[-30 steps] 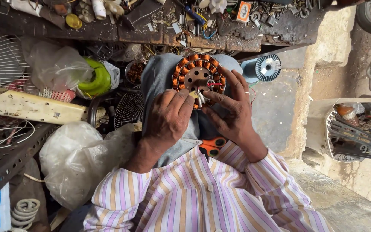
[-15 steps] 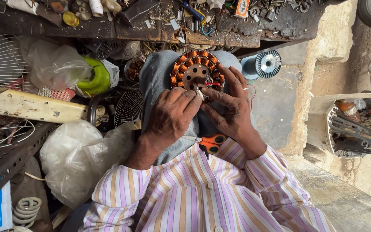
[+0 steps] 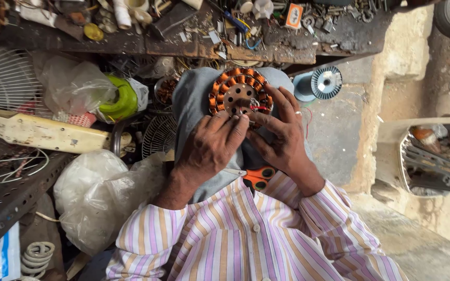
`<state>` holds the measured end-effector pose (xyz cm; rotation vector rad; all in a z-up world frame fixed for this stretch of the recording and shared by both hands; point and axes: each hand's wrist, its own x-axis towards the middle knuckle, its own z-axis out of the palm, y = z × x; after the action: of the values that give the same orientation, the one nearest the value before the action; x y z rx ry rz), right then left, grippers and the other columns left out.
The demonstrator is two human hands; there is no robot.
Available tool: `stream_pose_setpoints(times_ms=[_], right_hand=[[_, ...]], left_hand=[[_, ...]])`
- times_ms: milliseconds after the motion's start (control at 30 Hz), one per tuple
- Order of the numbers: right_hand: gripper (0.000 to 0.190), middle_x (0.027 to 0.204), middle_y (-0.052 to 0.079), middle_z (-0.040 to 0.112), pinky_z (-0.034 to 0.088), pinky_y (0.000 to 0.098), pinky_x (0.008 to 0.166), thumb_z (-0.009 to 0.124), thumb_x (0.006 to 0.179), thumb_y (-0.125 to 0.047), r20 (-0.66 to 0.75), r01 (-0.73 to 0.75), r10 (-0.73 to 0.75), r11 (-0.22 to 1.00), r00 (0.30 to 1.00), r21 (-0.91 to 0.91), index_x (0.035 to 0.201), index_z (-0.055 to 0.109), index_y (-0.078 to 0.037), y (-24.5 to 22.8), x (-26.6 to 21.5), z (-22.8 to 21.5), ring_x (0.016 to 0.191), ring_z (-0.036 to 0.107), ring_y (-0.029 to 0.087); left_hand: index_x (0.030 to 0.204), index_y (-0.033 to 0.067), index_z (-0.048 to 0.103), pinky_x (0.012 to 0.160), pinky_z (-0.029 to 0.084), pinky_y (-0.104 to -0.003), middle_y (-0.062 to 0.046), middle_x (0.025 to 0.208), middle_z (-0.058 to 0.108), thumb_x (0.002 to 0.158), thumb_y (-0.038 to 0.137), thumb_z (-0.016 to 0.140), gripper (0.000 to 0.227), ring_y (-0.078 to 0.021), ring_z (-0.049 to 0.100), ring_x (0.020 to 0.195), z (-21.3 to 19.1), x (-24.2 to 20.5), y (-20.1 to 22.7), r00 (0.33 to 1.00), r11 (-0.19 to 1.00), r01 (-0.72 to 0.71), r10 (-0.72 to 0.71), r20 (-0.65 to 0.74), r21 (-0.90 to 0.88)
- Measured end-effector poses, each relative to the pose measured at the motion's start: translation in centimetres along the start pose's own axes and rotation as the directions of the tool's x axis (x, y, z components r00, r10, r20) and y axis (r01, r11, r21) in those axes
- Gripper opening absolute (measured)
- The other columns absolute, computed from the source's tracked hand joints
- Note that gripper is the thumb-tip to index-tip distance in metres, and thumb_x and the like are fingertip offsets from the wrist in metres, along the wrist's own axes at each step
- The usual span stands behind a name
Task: The person sits on the ground with a copper-wound motor stator on their lap. They strip and twist the winding wire ends together, arrange the leads, and use scissors to trim and cut wire insulation while connecting the coil wires.
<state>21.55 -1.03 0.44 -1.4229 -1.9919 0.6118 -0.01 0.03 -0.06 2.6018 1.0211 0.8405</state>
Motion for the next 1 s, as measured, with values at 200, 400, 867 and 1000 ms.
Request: stream_pose_setpoints(times_ms=[200, 400, 867, 1000], right_hand=[[0.042, 0.159, 0.018, 0.046, 0.036, 0.0548, 0.123, 0.085, 0.080, -0.020, -0.016, 0.013, -0.013, 1.000, 1.000, -0.004, 0.121, 0.075, -0.017, 0.1, -0.2, 0.2, 0.148, 0.040, 0.047], [0.042, 0.156, 0.019, 0.047, 0.036, 0.0550, 0.122, 0.085, 0.081, -0.018, -0.056, 0.052, -0.052, 0.999, 0.997, -0.012, 0.121, 0.074, -0.013, -0.9, -0.1, 0.0, 0.146, 0.042, 0.047], [0.036, 0.110, 0.014, 0.073, 0.060, 0.0394, 0.078, 0.075, 0.077, -0.007, 0.454, 0.069, -0.116, 0.991, 0.884, 0.118, 0.113, 0.073, -0.005, -4.7, -6.2, -3.4, 0.089, 0.073, 0.033], [0.042, 0.111, 0.015, 0.071, 0.058, 0.0421, 0.076, 0.075, 0.077, -0.009, 0.491, 0.067, -0.068, 0.998, 0.868, 0.021, 0.119, 0.071, -0.005, -4.4, -6.0, -2.9, 0.089, 0.070, 0.036]], left_hand=[[0.136, -0.0072, 0.054, 0.085, 0.054, -0.043, -0.022, 0.118, 0.070, 0.101, 0.013, 0.053, 0.040, -0.0355, 0.064, 0.116, -0.2, 0.0, 0.3, 0.998, 0.994, 0.000, -0.006, 0.055, 0.107], [0.133, -0.0066, 0.056, 0.087, 0.053, -0.045, -0.023, 0.119, 0.071, 0.098, 0.011, 0.056, 0.039, -0.0371, 0.064, 0.117, -1.2, 0.1, 0.5, 0.999, 0.998, 0.047, -0.048, 0.019, 0.038], [0.121, 0.0037, 0.064, 0.103, 0.051, -0.046, -0.014, 0.126, 0.068, 0.094, 0.004, 0.068, 0.028, -0.0372, 0.063, 0.117, -5.3, -7.1, -2.0, 0.800, 0.866, 0.499, -0.470, -0.372, -0.021], [0.120, 0.0055, 0.066, 0.102, 0.052, -0.047, -0.013, 0.124, 0.069, 0.092, 0.005, 0.070, 0.028, -0.0360, 0.064, 0.114, -3.5, -7.2, -4.4, 0.767, 0.839, 0.543, -0.513, -0.385, -0.036]])
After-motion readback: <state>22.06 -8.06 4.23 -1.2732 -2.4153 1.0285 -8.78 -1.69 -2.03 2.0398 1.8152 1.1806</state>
